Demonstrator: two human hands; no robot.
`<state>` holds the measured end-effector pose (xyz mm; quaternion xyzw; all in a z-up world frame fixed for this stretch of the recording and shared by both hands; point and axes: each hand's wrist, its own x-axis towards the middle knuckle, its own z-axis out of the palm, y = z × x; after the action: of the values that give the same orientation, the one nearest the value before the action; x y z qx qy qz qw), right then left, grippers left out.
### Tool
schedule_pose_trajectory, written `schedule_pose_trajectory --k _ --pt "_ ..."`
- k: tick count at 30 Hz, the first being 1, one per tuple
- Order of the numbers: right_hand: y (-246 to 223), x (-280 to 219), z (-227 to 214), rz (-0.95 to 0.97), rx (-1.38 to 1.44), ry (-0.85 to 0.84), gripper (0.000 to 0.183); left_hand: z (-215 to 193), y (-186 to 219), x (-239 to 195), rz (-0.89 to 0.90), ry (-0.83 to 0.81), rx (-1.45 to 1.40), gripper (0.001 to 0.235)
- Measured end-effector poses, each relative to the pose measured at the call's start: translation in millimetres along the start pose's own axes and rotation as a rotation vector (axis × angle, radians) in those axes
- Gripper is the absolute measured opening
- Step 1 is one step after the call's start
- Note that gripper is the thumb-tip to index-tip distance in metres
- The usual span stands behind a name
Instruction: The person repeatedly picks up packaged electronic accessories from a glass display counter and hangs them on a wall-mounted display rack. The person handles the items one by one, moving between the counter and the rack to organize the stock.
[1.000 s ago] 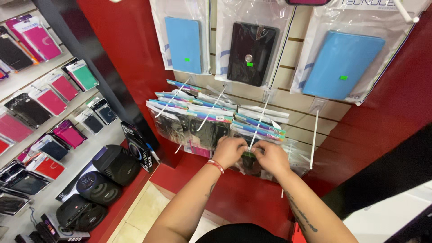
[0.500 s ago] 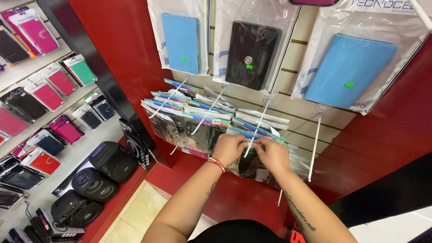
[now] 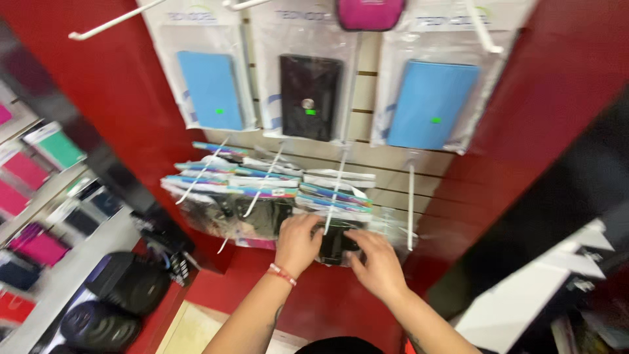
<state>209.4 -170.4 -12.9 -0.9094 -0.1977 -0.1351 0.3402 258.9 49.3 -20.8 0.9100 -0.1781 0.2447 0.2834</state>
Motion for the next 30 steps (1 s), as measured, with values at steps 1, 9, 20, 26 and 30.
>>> schedule_pose_trajectory --k 1,9,20,26,30 --pt "-1 -10 -3 0.02 -0.01 0.02 0.045 -6 13 -3 0.024 -0.012 -0.013 0.022" --pt "-11 -127 -39 0.338 0.016 0.302 0.03 -8 77 -46 0.151 -0.226 -0.31 0.017" --pt "-84 -315 -85 0.831 -0.145 0.56 0.026 38 183 -142 0.314 -0.522 -0.586 0.023" --pt "-116 -394 -116 0.942 -0.229 0.68 0.024 46 267 -170 0.535 -0.629 -0.717 0.023" --pt "-125 -441 -141 0.919 -0.278 0.812 0.025 51 334 -185 0.672 -0.691 -0.844 0.021"
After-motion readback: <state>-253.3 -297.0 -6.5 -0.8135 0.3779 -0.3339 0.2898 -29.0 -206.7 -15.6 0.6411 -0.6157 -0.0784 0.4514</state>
